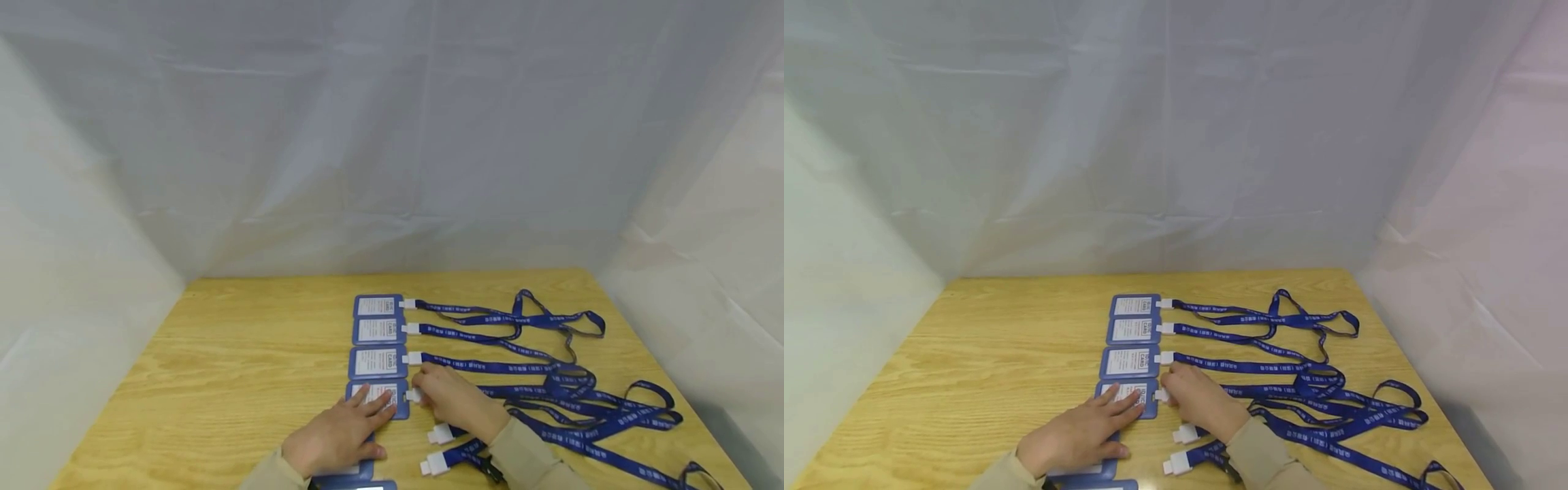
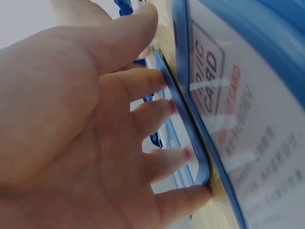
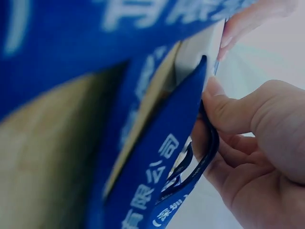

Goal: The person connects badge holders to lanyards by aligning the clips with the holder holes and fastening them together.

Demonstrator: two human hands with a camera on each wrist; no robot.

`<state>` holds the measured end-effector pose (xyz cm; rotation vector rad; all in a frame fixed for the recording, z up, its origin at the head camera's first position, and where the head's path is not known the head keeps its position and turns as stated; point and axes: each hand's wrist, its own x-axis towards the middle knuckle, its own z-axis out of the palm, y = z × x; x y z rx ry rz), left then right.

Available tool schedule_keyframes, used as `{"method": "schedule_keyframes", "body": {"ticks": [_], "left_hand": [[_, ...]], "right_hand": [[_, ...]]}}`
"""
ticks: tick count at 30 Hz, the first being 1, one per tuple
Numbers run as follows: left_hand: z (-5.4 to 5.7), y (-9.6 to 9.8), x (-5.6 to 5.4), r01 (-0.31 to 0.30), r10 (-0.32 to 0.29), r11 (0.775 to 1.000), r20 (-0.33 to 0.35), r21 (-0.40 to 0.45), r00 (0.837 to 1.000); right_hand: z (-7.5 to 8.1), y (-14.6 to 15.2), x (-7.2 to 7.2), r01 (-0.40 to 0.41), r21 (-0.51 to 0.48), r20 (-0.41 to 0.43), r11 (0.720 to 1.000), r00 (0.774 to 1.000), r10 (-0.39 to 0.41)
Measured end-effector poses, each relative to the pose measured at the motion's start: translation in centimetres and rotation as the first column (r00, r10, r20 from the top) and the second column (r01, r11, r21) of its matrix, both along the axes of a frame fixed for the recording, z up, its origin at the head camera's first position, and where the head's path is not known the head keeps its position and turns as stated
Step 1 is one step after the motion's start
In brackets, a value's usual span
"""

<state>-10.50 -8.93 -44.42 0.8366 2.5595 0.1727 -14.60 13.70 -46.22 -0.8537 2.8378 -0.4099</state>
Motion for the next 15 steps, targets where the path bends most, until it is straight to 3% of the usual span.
{"method": "schedule_keyframes", "body": {"ticks": [8, 15], "left_hand": [[0.0, 0.7, -0.1, 0.017, -0.017, 1.0, -0.008, -0.008, 1.0], [0.0, 1.3, 0.2, 0.023, -0.024, 0.999, -0.036, -0.034, 0.999]], "right_hand": [[-0.3, -0.5, 0.0, 0.003, 0.022, -0.045, 1.0, 0.999, -0.002], [0.1, -0.9, 0.3, 0.029, 0.025, -0.027, 0.999, 0.999, -0.028]]}}
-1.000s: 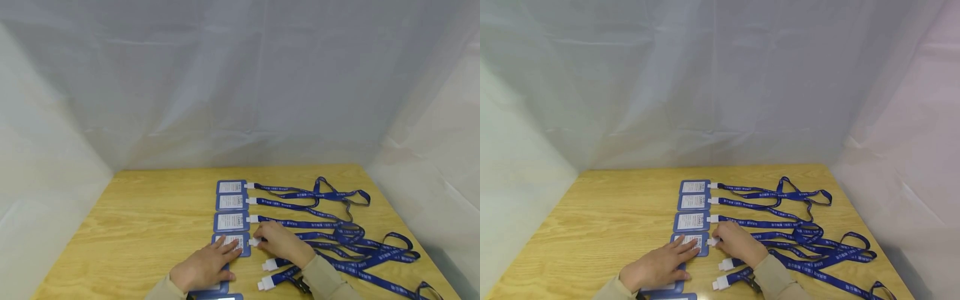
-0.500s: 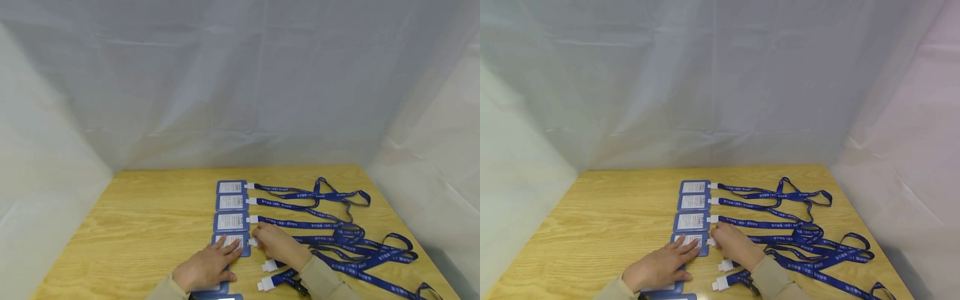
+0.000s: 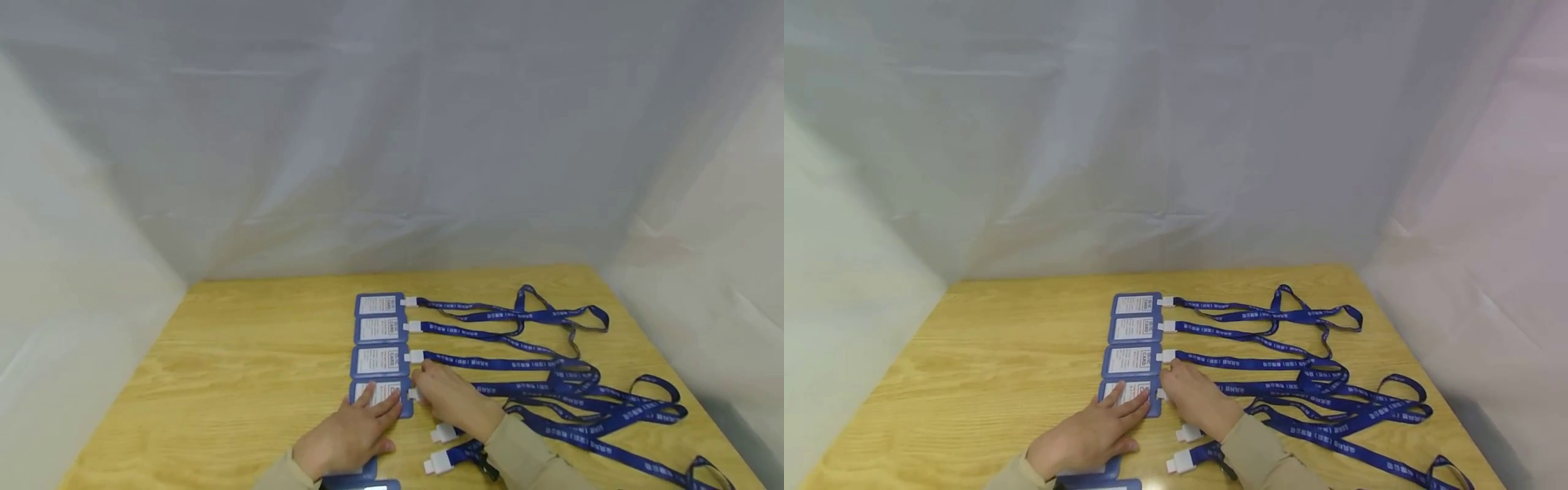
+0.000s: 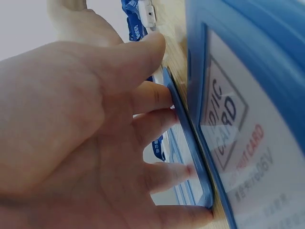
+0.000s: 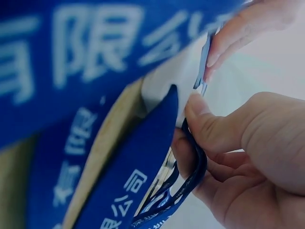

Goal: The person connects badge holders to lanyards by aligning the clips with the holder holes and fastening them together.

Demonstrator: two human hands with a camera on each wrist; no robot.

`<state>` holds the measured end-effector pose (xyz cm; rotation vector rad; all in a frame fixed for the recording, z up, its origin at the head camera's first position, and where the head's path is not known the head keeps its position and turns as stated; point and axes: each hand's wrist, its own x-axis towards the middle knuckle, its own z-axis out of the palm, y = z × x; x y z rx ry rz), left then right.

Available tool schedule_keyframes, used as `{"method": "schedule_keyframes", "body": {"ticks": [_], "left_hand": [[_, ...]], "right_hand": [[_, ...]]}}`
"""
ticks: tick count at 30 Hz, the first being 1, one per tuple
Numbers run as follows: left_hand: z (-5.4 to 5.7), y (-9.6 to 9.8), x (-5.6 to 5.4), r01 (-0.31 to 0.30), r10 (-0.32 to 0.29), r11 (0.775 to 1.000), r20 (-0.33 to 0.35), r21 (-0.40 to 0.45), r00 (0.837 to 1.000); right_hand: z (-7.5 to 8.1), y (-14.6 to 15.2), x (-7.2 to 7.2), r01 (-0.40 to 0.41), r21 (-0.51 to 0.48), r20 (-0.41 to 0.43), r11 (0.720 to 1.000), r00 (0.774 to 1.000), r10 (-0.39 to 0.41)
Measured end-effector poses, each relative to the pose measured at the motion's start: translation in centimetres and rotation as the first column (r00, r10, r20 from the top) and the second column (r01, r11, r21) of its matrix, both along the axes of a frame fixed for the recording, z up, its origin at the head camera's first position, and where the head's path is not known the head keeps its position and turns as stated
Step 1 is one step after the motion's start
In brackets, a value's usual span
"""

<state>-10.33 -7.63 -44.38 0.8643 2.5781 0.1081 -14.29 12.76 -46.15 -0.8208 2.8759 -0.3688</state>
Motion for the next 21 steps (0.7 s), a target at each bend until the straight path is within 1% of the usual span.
{"method": "schedule_keyframes", "body": {"ticks": [3, 7, 9, 12, 15, 19, 21], "left_hand": [[0.11, 0.24, 0.08, -0.008, 0.008, 1.0, -0.013, 0.008, 1.0], [0.16, 0.53, 0.4, 0.004, -0.004, 1.0, -0.051, 0.005, 0.999], [0.18, 0.53, 0.6, 0.01, -0.01, 1.0, -0.073, -0.004, 0.997], [0.26, 0.44, 0.74, 0.016, -0.018, 1.0, -0.089, -0.017, 0.996], [0.47, 0.42, 0.66, 0.013, -0.015, 1.0, -0.073, -0.026, 0.997], [0.72, 0.56, 0.4, 0.012, -0.014, 0.999, -0.052, -0.045, 0.999], [0.8, 0.61, 0.24, 0.019, -0.022, 0.998, -0.056, -0.053, 0.998]], "right_hand": [[0.3, -0.12, 0.2, 0.013, -0.004, -0.006, 1.0, 1.0, -0.013], [0.35, -0.25, 0.48, 0.028, -0.009, -0.005, 1.0, 1.0, -0.028], [0.28, -0.36, 0.52, 0.028, -0.002, -0.014, 1.0, 1.0, -0.028], [0.18, -0.54, 0.57, 0.019, 0.019, -0.036, 1.0, 0.999, -0.018], [0.21, -0.51, 0.48, 0.01, 0.032, -0.029, 0.999, 1.0, -0.009], [0.54, -0.1, 0.18, -0.001, 0.03, 0.011, 1.0, 1.0, 0.001], [0.75, 0.16, 0.18, -0.004, 0.027, 0.006, 1.0, 1.0, 0.004]]}}
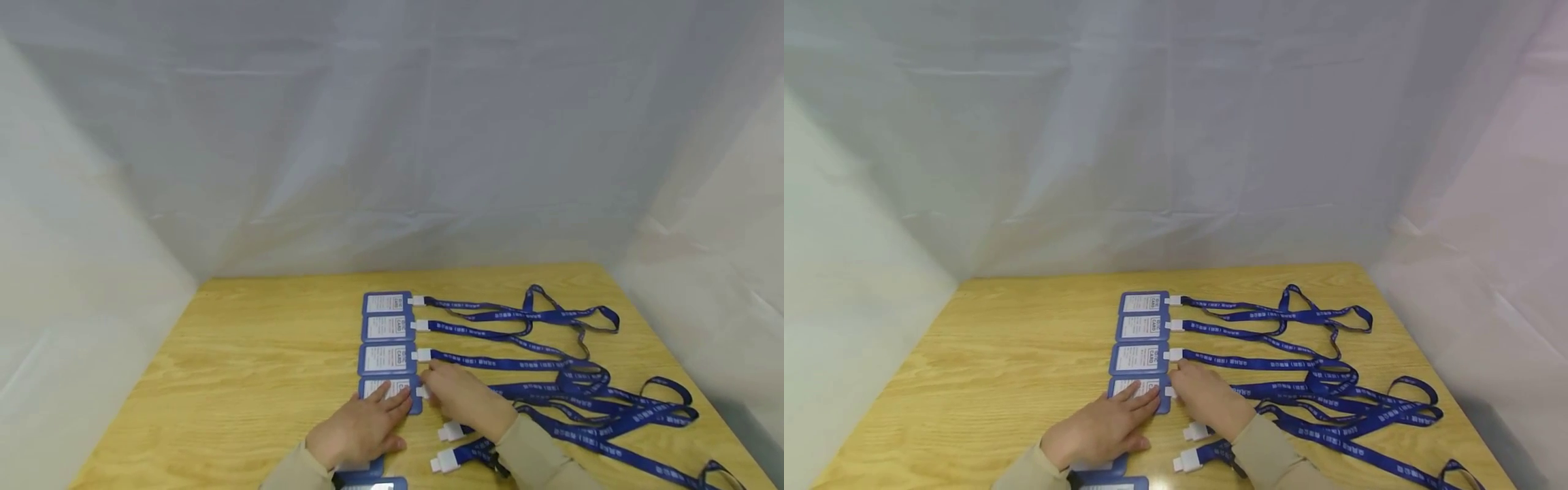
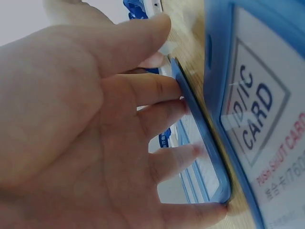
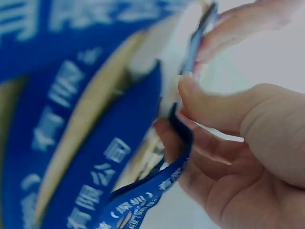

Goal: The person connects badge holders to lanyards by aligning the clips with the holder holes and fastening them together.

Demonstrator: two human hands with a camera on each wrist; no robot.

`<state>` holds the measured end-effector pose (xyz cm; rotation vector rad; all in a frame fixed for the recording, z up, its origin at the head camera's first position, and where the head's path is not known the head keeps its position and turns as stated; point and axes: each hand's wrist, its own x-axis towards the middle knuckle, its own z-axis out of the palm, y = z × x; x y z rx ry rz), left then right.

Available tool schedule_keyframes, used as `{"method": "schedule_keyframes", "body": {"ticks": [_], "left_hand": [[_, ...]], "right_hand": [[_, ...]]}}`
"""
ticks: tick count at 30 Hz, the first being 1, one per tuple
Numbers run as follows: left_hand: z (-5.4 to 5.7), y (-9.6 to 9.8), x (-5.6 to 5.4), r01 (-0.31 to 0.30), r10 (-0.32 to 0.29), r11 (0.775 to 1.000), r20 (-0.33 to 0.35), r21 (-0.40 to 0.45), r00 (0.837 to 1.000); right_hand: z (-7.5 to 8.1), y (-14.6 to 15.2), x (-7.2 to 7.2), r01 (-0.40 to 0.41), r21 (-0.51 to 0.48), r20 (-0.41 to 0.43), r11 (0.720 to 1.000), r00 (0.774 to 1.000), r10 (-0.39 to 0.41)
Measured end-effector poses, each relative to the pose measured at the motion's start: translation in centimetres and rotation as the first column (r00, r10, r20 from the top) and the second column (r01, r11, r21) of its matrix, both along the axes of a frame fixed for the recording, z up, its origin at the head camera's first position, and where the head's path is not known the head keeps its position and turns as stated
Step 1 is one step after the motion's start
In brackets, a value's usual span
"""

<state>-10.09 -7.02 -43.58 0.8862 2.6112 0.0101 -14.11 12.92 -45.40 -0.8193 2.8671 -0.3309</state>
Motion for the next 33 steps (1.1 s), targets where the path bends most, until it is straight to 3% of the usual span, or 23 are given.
{"method": "schedule_keyframes", "body": {"ticks": [6, 9, 18, 26, 33], "left_hand": [[0.0, 0.3, -0.6, -0.012, 0.012, 1.0, 0.009, 0.001, 1.0], [0.0, 0.5, -1.2, -0.025, 0.025, 1.0, 0.025, -0.005, 0.999], [0.0, 0.6, -1.8, -0.033, 0.033, 0.999, 0.031, 0.006, 0.999], [0.6, 0.3, -1.0, -0.014, 0.015, 0.999, -0.039, 0.044, 0.999], [1.2, -0.7, -0.3, -0.001, 0.006, 0.998, -0.095, 0.06, 0.995]], "right_hand": [[1.2, 1.2, 0.8, -0.003, -0.04, -0.069, 0.999, 0.998, 0.0], [1.7, 1.9, 1.2, 0.003, -0.083, -0.063, 0.997, 0.998, -0.008], [2.3, 3.9, 2.3, 0.002, -0.128, 0.083, 0.992, 0.997, 0.009], [1.5, 4.5, 2.9, 0.014, -0.083, 0.238, 0.996, 0.971, 0.006], [0.9, 4.4, 3.0, 0.021, -0.041, 0.235, 0.999, 0.972, -0.011]]}}
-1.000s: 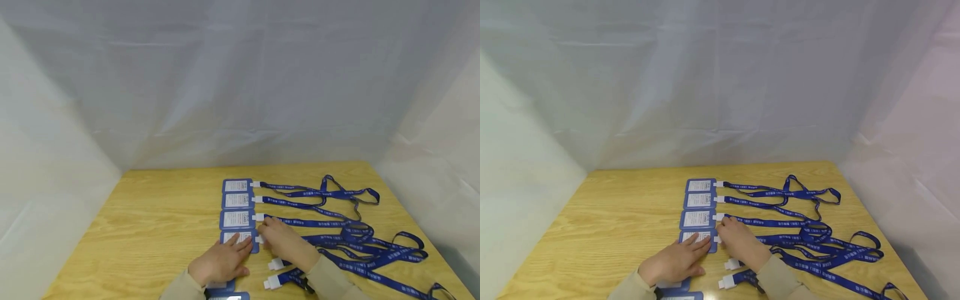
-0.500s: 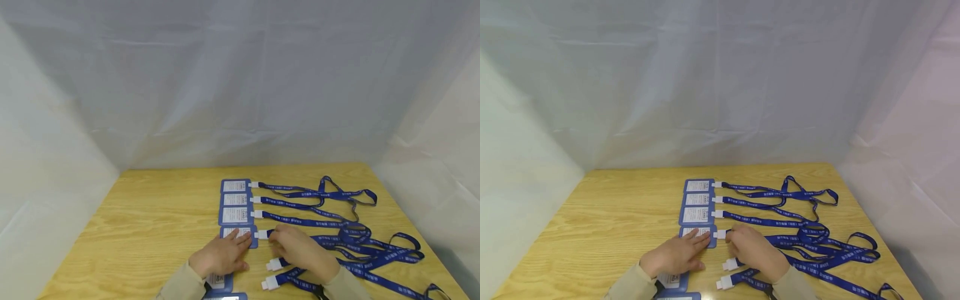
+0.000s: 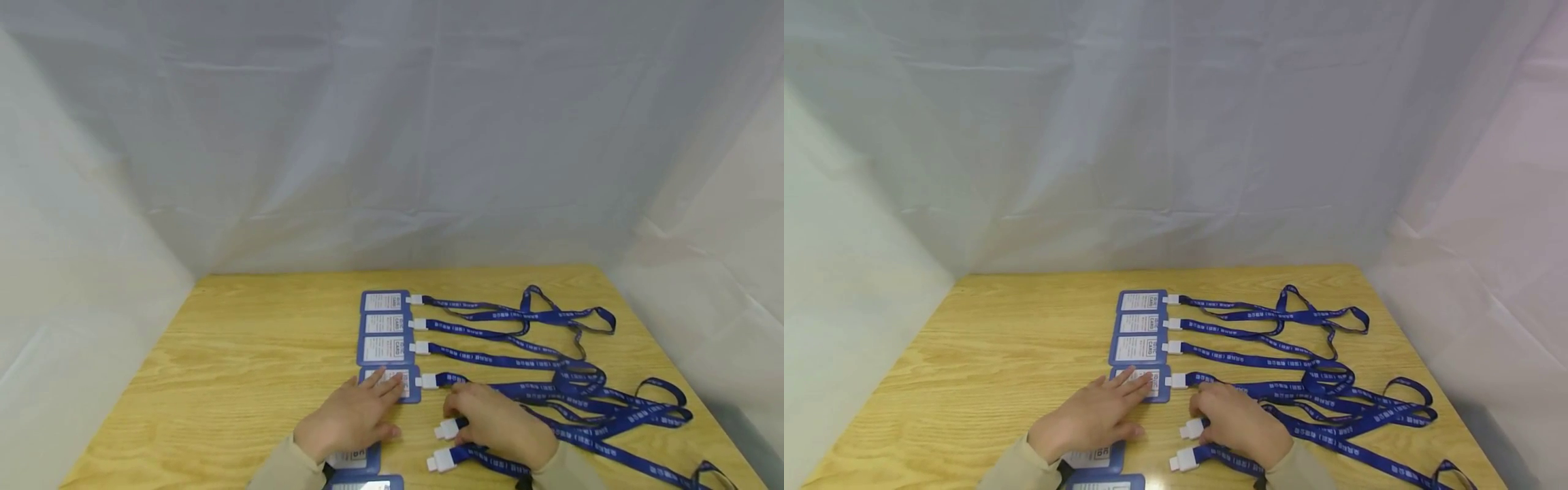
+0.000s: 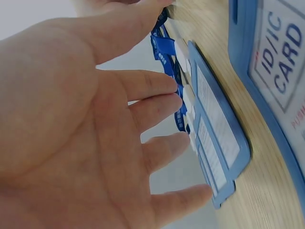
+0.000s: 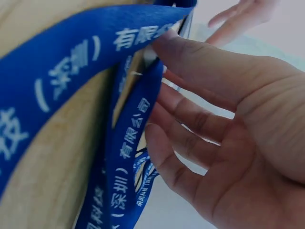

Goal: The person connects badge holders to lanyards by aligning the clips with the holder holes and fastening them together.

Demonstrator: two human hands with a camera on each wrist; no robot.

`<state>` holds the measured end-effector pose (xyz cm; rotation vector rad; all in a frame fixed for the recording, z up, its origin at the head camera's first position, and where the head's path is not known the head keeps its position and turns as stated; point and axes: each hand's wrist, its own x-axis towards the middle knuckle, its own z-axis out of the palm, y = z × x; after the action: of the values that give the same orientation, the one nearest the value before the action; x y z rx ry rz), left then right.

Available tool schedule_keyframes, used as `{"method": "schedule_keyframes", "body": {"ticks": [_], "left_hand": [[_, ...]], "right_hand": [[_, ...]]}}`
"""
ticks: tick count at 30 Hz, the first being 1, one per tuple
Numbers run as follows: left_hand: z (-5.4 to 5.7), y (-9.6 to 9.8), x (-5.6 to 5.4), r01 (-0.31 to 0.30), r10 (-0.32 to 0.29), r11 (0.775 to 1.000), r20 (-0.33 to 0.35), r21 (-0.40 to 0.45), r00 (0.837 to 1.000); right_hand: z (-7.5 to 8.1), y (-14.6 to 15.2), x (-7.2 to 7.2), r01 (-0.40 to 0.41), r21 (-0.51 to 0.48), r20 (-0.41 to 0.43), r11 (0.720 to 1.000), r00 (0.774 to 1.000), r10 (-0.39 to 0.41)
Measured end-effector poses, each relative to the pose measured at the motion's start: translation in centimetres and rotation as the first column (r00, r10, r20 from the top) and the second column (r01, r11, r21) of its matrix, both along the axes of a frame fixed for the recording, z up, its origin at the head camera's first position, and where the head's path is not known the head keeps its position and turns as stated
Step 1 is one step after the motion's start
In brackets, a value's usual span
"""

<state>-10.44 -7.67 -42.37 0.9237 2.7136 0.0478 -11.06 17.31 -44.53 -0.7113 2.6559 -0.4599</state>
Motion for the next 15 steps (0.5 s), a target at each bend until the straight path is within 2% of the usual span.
{"method": "schedule_keyframes", "body": {"ticks": [6, 15], "left_hand": [[0.1, -0.8, 0.5, -0.032, 0.031, 0.999, 0.041, 0.008, 0.999], [0.4, -2.2, 1.8, 0.008, -0.009, 1.0, 0.08, 0.007, 0.997]], "right_hand": [[-0.3, 0.0, 0.1, -0.017, -0.017, -0.03, 1.0, 0.999, 0.017], [-0.2, 0.1, 0.1, 0.0, -0.051, -0.027, 0.999, 1.0, -0.002]]}}
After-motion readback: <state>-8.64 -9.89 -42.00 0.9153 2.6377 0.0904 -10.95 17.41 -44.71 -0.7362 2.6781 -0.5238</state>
